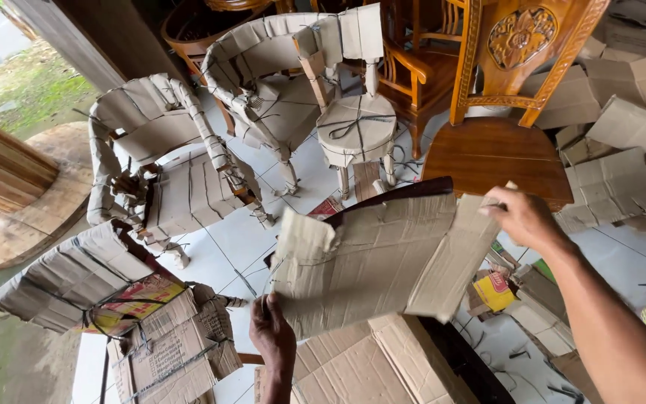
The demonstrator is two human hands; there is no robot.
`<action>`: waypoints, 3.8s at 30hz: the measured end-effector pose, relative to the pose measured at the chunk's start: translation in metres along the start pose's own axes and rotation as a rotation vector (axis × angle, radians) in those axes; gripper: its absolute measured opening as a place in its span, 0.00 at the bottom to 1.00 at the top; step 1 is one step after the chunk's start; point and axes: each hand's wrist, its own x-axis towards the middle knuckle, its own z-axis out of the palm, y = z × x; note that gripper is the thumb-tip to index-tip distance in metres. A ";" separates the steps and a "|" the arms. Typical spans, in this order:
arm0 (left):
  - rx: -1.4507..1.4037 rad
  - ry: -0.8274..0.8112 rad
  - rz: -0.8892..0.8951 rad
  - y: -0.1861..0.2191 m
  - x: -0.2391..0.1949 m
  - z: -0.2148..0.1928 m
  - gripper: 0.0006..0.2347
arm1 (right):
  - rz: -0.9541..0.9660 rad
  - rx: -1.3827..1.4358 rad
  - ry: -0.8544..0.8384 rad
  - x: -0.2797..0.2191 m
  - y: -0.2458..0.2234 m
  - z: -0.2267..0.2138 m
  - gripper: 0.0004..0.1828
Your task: The person folds a large piece of cardboard and places it on a wooden chair. They then sit on the floor, pull a length of wire from a spool, and tie it around the cardboard on the chair to secure it.
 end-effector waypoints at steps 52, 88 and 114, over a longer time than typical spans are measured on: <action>0.300 0.182 0.270 -0.023 0.053 0.052 0.31 | -0.040 0.992 0.479 0.047 -0.035 0.158 0.29; 0.166 -0.123 -0.018 -0.045 0.037 0.053 0.26 | -0.317 0.823 0.319 0.047 -0.006 0.166 0.53; -0.082 -0.074 -0.016 -0.060 0.073 0.046 0.18 | 0.136 1.235 0.489 0.074 -0.063 0.116 0.28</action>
